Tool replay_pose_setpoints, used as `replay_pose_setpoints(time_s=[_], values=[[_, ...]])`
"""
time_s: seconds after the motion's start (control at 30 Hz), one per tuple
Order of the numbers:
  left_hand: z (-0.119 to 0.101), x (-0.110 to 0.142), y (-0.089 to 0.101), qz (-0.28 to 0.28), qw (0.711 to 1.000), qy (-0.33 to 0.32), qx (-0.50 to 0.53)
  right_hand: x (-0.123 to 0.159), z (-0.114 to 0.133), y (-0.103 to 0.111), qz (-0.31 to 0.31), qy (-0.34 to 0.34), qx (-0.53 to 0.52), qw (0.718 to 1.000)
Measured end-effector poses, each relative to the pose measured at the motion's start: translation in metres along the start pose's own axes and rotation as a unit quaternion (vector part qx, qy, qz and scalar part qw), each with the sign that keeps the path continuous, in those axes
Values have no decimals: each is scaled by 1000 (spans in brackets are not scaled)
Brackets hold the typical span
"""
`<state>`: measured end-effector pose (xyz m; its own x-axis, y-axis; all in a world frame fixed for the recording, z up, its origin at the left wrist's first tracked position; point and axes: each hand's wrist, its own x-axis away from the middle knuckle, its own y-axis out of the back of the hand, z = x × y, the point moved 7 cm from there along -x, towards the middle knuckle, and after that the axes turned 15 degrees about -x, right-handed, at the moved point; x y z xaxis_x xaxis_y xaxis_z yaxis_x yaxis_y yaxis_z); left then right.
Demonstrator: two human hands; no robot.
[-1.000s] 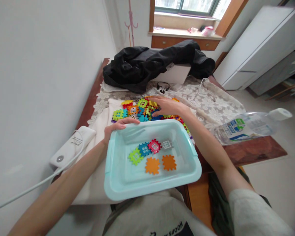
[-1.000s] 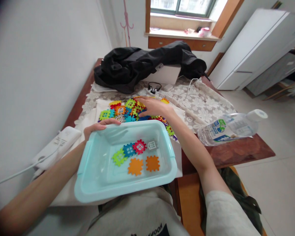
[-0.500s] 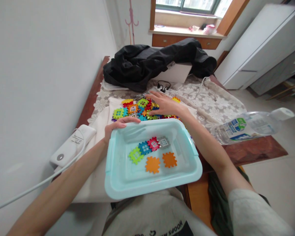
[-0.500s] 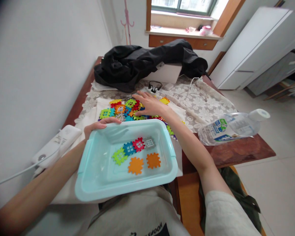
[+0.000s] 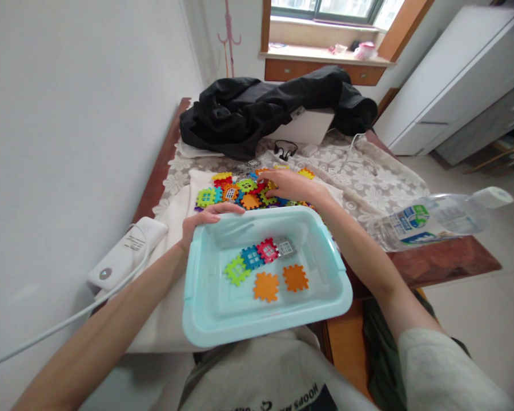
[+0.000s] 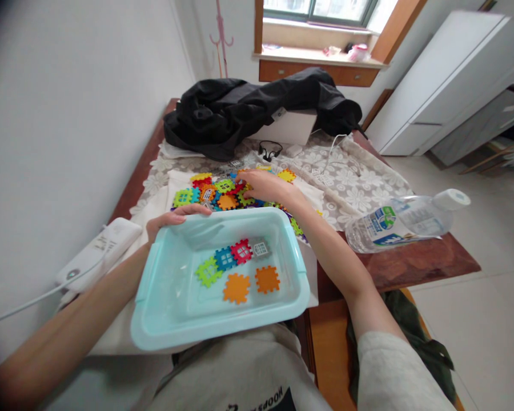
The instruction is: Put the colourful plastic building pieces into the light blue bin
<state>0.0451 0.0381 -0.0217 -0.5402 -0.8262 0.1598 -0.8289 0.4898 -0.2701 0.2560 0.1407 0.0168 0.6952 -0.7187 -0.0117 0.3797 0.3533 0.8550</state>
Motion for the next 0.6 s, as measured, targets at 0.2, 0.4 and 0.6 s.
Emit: replay_pose_setpoints(time_s=[0.2, 0.4, 0.6], values=[[0, 0, -2, -10, 1000, 5, -4, 4, 4, 16, -12, 0, -20, 1000], [1, 1, 0, -10, 1000, 7, -3, 8, 11, 16, 10, -26, 23, 999], [1, 1, 1, -1, 1000, -2, 0, 8, 8, 13, 37, -67, 11, 997]])
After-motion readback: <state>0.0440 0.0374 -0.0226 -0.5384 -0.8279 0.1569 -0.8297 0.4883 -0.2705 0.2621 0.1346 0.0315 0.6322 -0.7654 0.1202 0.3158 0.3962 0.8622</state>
